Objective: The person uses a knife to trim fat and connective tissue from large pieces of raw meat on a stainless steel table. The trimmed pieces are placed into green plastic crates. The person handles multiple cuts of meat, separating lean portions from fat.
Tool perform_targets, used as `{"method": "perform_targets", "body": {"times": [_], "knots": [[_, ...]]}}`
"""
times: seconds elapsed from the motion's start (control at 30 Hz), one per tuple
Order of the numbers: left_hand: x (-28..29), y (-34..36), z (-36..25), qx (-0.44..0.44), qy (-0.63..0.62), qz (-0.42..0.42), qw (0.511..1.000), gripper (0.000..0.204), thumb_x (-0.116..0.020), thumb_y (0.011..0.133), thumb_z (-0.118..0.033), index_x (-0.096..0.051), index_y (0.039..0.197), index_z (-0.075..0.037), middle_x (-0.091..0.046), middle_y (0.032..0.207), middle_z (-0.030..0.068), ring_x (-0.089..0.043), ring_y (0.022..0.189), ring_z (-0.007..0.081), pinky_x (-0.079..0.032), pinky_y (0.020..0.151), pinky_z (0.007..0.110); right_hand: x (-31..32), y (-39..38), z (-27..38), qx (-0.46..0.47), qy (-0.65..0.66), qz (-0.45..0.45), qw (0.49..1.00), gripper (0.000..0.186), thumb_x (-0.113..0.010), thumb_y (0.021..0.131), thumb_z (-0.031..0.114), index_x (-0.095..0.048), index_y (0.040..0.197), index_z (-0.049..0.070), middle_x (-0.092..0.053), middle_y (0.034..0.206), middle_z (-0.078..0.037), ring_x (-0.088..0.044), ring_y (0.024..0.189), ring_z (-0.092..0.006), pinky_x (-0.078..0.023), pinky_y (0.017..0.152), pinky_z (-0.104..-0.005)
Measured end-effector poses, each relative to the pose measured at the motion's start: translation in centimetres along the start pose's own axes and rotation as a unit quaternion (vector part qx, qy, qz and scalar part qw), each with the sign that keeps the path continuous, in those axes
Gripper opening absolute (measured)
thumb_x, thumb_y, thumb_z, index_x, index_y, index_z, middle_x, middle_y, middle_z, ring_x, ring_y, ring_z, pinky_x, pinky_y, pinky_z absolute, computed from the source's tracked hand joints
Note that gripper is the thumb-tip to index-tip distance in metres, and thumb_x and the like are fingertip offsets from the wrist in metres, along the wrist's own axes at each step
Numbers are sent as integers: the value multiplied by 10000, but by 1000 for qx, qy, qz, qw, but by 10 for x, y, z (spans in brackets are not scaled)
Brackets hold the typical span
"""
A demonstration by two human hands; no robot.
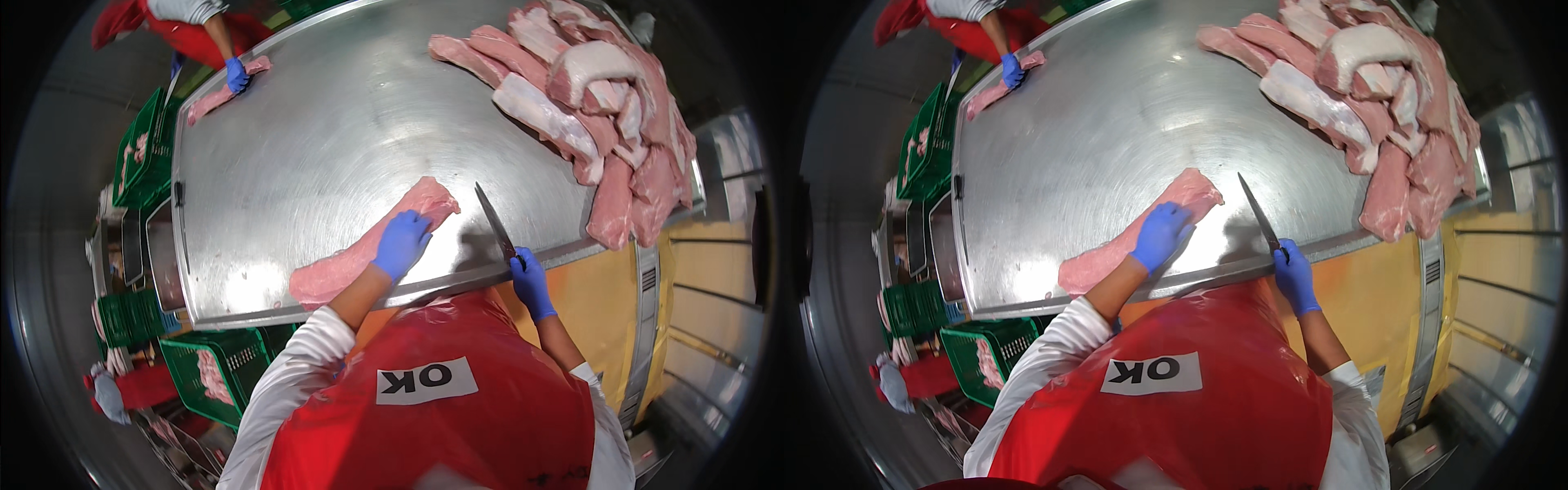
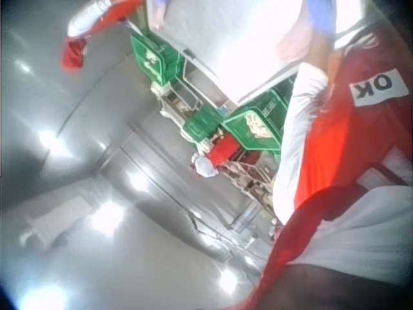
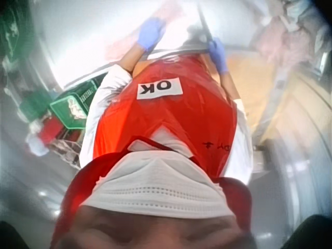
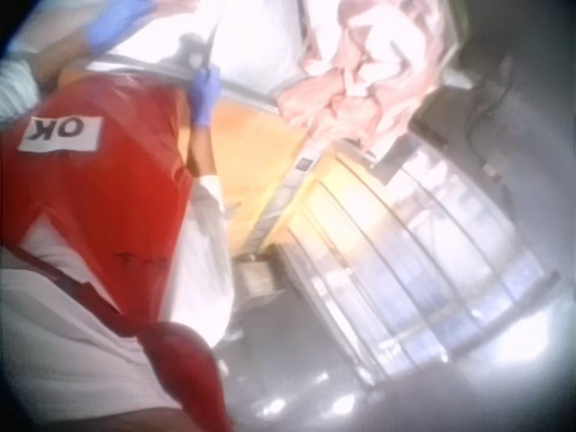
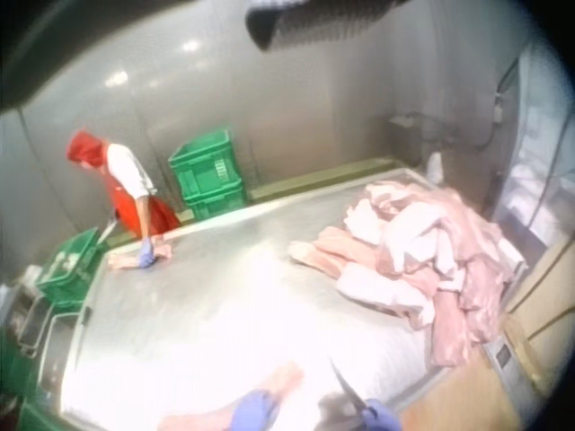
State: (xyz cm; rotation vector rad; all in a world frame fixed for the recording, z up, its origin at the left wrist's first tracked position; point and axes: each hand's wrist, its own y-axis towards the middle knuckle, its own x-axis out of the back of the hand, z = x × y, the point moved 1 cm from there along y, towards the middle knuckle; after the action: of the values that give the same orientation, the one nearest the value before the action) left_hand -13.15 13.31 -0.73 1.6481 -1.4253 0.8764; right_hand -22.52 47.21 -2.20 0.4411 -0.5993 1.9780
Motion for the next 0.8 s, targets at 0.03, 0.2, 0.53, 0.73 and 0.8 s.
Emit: {"method": "perform_targets", "body": {"times": [0.03,0.2,0.53,0.73,0.8], "knots": [[-12,18,-2,-46,-17,-8,999,326,-698,953,-242,-666,1208,-42,-638,1075,218,-613,989,403,-504,896,509,0,-6,-6,-28,5,-13,1000,269,-615,1042,201,-658,1253,40,-678,841,-168,-650,745,-245,-525,713,-401],[-47,100,16,-74,-220,101,967,230,-705,947,-211,-739,1141,-92,-709,1026,182,-706,904,380,-561,823,475,-8,-36,-2,-132,41,-35,990,366,-657,1015,220,-663,1347,66,-720,894,-176,-697,798,-260,-553,766,-410],[24,167,-5,-51,36,323,944,196,-736,845,-186,-766,998,-67,-734,975,205,-709,881,409,-572,814,476,-66,-14,32,-1,174,-45,984,472,-676,976,134,-630,1437,42,-715,881,-154,-685,787,-238,-560,783,-371],[27,188,0,-116,60,339,932,191,-767,805,-155,-786,978,-77,-757,980,197,-728,887,387,-583,800,438,-84,5,40,-13,208,-24,978,478,-679,992,110,-616,1459,29,-726,949,-132,-661,808,-194,-552,782,-344],[25,193,1,-105,59,343,931,209,-765,794,-133,-790,994,-74,-753,959,189,-725,860,360,-585,800,414,-85,5,39,-26,226,-1,974,490,-682,993,66,-604,1474,19,-665,884,-42,-570,787,-99,-522,739,-288]]}}
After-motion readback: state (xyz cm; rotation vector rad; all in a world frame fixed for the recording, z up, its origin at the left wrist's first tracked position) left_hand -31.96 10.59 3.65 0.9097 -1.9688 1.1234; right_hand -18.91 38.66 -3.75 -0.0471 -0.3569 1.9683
